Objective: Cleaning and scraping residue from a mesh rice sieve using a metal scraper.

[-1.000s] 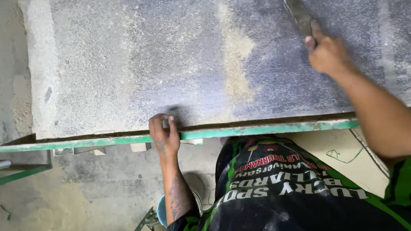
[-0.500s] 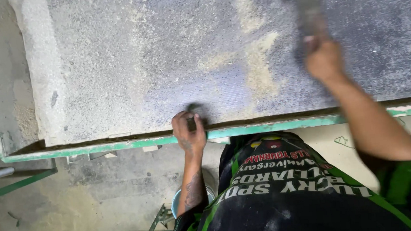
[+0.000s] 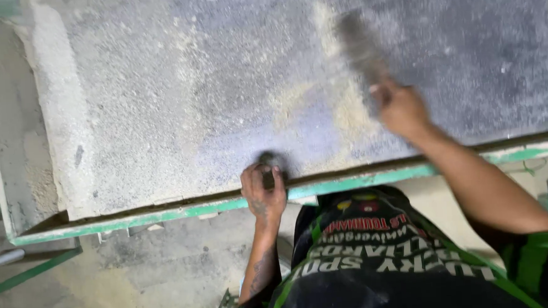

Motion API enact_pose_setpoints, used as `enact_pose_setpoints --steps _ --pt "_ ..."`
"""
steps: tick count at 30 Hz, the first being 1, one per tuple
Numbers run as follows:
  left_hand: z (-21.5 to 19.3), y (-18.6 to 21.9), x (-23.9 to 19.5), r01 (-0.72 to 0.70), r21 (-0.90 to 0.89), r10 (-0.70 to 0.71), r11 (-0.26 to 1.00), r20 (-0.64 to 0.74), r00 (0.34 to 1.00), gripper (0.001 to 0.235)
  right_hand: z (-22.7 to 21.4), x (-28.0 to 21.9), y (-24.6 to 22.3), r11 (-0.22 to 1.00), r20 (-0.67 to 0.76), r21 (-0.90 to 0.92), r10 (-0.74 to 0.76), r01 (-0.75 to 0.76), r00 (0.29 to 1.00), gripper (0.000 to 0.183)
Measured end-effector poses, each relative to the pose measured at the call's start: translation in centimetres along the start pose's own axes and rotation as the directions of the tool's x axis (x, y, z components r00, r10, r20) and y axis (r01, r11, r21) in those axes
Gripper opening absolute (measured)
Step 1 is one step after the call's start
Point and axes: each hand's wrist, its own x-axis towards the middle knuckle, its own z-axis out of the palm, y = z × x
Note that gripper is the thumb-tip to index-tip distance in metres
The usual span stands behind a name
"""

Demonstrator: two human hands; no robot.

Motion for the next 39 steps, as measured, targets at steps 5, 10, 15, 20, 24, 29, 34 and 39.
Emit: enact_pose_setpoints --steps 5,10,15,20,24,29,34,39 --pt "0.2 2.2 2.2 -0.030 0.053 0.026 0.998 0.081 0.996 0.023 -1.0 7.4 7.6 0.939 -0.243 -0.328 -0.191 0.104 0.951 0.056" --pt "5.9 3.5 5.6 -0.187 -0.095 0.206 0.978 0.282 0.937 0.028 3.2 3.6 3.3 0.958 0.102 -0.284 -0.003 0.032 0.995 0.050" --pt "16.3 1.9 10.2 -0.650 0.098 0.523 0.754 0.509 0.683 0.061 4.5 2.7 7.2 0.652 -0.188 -0.411 -0.745 0.638 0.640 0.058" --pt "24.3 10.1 14.1 -0.648 -0.103 0.608 0.754 0.481 0.631 0.064 1.1 6.9 9.9 0.939 -0.142 -0.328 -0.161 0.107 0.977 0.053" --pt "31.0 10.1 17.0 -0.641 -0.136 0.595 0.755 0.553 0.584 0.052 5.0 9.3 11.6 0.924 -0.269 -0.343 -0.267 0.167 0.925 0.031" --pt "25.8 6.5 15.5 -0.708 -0.095 0.552 0.700 0.701 0.451 0.060 4.6 3.6 5.9 0.959 -0.020 -0.193 -0.215 0.207 0.976 0.044" --pt "27.0 5.8 16.8 -0.648 -0.175 0.586 0.742 0.639 0.499 0.061 2.9 4.2 5.0 0.818 -0.043 -0.173 -0.563 0.549 0.825 0.035" --pt "38.9 10.4 20.6 -0.694 -0.306 0.740 0.652 0.454 0.496 0.039 -0.2 8.9 7.4 0.975 -0.246 -0.137 -0.204 0.174 0.948 0.030"
